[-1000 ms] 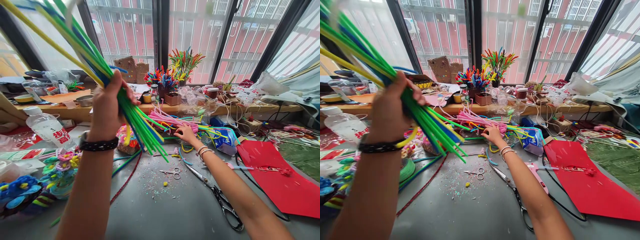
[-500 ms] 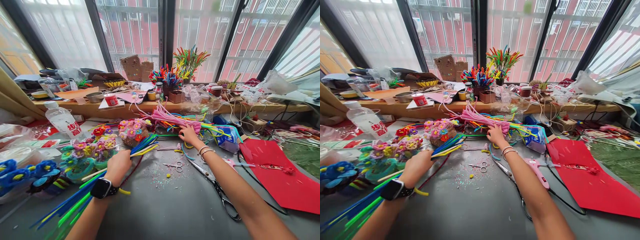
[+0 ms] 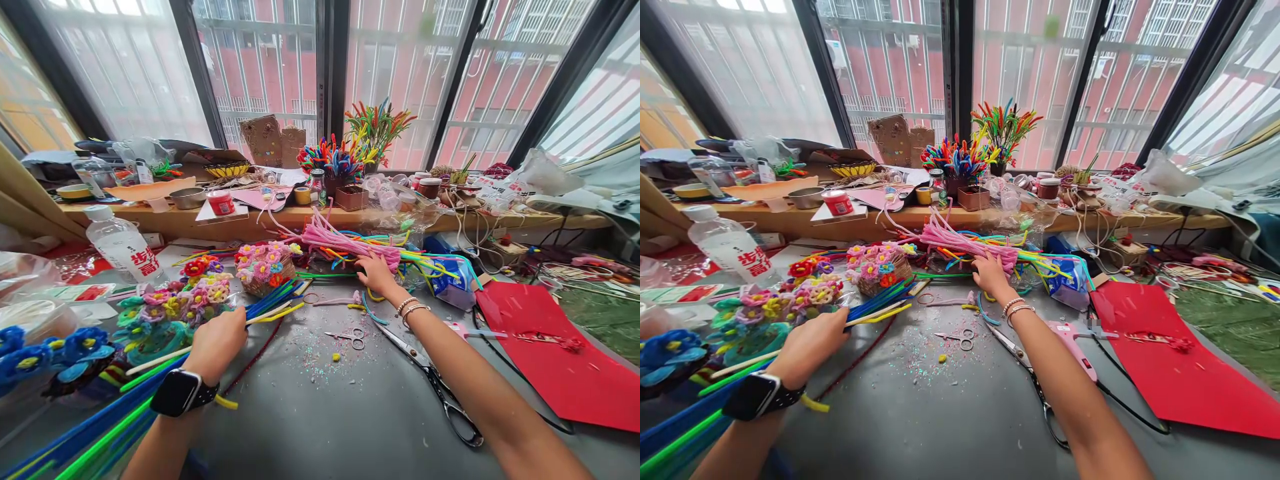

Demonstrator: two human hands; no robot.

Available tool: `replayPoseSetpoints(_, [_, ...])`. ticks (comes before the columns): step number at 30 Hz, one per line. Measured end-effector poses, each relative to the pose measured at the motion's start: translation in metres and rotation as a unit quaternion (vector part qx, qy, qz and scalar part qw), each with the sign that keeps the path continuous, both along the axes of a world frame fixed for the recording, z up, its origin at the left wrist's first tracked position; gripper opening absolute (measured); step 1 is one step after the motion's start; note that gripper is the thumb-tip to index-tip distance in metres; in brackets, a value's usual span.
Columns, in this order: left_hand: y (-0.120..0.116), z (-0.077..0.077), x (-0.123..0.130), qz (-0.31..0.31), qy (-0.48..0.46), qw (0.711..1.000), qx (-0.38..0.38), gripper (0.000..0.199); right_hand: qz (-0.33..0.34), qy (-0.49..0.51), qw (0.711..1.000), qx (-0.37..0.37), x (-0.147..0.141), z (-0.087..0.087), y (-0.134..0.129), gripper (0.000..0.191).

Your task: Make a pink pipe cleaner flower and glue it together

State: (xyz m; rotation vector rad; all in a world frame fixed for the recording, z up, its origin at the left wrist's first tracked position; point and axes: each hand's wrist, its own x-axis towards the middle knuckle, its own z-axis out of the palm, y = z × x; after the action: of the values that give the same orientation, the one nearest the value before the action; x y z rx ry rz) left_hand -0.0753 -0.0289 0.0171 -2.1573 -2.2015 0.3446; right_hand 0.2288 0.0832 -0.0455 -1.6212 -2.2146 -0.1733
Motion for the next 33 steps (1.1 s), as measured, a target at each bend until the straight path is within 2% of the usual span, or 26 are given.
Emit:
replayPoseSetpoints(7, [-0.001, 0.027, -0.013, -0.015, -0.062, 0.997, 0.045, 0.024, 0.003, -0.002, 0.998, 0.058, -0.001, 0.015, -0.006, 0.021])
replayPoseSetpoints(11, [0.002, 0.051, -0.01, -0.001, -0.135, 0.989, 0.063, 0.024, -0.038, 0.013, 0.994, 0.097, 0.001, 0.024, -0.006, 0.024])
replayPoseSetpoints(13, [0.004, 0.063, -0.009, -0.014, -0.208, 0.974, 0.092, 0.026, -0.074, 0.019, 0.99, 0.116, 0.001, 0.03, -0.005, 0.029])
replayPoseSetpoints(15, [0.005, 0.071, -0.006, -0.019, -0.295, 0.948, 0.114, 0.034, -0.115, 0.007, 0.985, 0.128, -0.001, 0.037, -0.002, 0.032])
replayPoseSetpoints(17, [0.005, 0.075, -0.001, -0.029, -0.397, 0.91, 0.118, 0.041, -0.14, -0.028, 0.982, 0.123, -0.006, 0.044, 0.002, 0.032])
replayPoseSetpoints(21, [0.004, 0.076, 0.013, -0.01, -0.545, 0.829, 0.128, 0.043, -0.113, -0.087, 0.986, 0.086, -0.021, 0.05, 0.01, 0.028])
replayPoseSetpoints(24, [0.002, 0.072, 0.019, 0.004, -0.611, 0.784, 0.107, 0.038, -0.076, -0.098, 0.989, 0.075, -0.031, 0.045, 0.011, 0.024])
replayPoseSetpoints(29, [0.005, 0.059, 0.021, 0.0, -0.666, 0.739, 0.104, 0.034, -0.044, -0.101, 0.991, 0.081, -0.037, 0.032, 0.011, 0.029])
replayPoseSetpoints(33, [0.013, 0.051, 0.033, -0.002, -0.723, 0.688, 0.069, 0.033, -0.034, -0.092, 0.992, 0.079, -0.034, 0.024, 0.014, 0.031])
